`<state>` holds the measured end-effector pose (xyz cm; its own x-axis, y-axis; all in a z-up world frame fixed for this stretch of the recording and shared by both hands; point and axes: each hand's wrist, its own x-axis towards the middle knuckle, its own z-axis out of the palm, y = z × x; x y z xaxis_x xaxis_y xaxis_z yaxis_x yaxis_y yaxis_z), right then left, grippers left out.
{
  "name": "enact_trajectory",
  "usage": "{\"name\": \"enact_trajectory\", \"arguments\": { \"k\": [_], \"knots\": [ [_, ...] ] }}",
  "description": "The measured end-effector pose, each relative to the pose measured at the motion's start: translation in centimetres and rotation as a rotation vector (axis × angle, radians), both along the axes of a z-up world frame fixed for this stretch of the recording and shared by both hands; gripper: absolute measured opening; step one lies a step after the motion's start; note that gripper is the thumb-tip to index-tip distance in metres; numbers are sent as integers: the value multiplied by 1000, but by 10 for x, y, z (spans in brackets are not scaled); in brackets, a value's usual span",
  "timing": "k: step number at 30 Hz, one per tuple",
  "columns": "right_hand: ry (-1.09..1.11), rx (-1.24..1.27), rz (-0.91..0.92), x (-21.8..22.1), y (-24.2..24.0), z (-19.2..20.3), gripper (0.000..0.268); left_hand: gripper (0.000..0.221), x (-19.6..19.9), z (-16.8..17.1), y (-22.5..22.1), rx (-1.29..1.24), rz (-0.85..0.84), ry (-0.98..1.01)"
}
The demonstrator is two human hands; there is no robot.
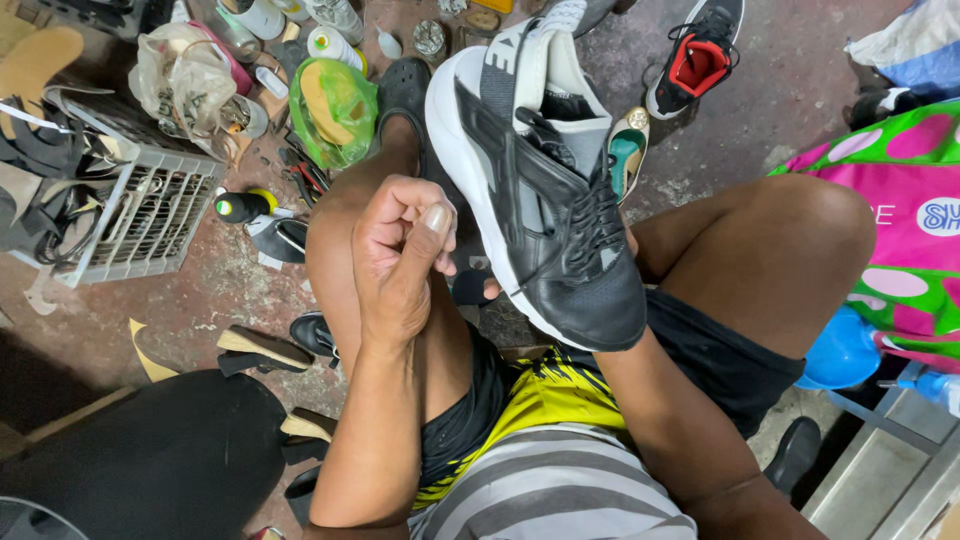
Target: The person laces a black athletic shoe by threading the laces through the eyelets and pulling them tight while holding the shoe on their lap.
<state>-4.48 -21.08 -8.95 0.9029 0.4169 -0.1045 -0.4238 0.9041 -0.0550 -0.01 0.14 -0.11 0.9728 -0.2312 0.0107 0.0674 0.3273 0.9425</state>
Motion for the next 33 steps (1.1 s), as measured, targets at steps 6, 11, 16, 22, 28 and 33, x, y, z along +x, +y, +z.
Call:
{"name": "enact_trajectory", "arguments": {
  "k": [6, 11, 16, 22, 28, 33],
  "knots": [
    [-156, -88, -28, -6, 5, -9, 79, 12, -1, 0, 1, 14, 4, 1],
    [-102, -217, -41, -8, 9, -8, 80, 23, -1, 2, 1, 2, -21, -20],
    [-164, 73, 15, 2, 3, -5, 82, 26, -1, 6, 0, -11, -27, -13],
    [-120, -411, -95, -11, 2, -10, 82, 27, -1, 7, -1, -25, -23, -1],
    [-101, -173, -33, -7, 5, 4, 87, 27, -1, 7, 0, -26, -17, -2],
    [-56, -275, -112, -5, 13, 16, 76, 27, -1, 6, 0, -25, -12, 3]
  ]
}}
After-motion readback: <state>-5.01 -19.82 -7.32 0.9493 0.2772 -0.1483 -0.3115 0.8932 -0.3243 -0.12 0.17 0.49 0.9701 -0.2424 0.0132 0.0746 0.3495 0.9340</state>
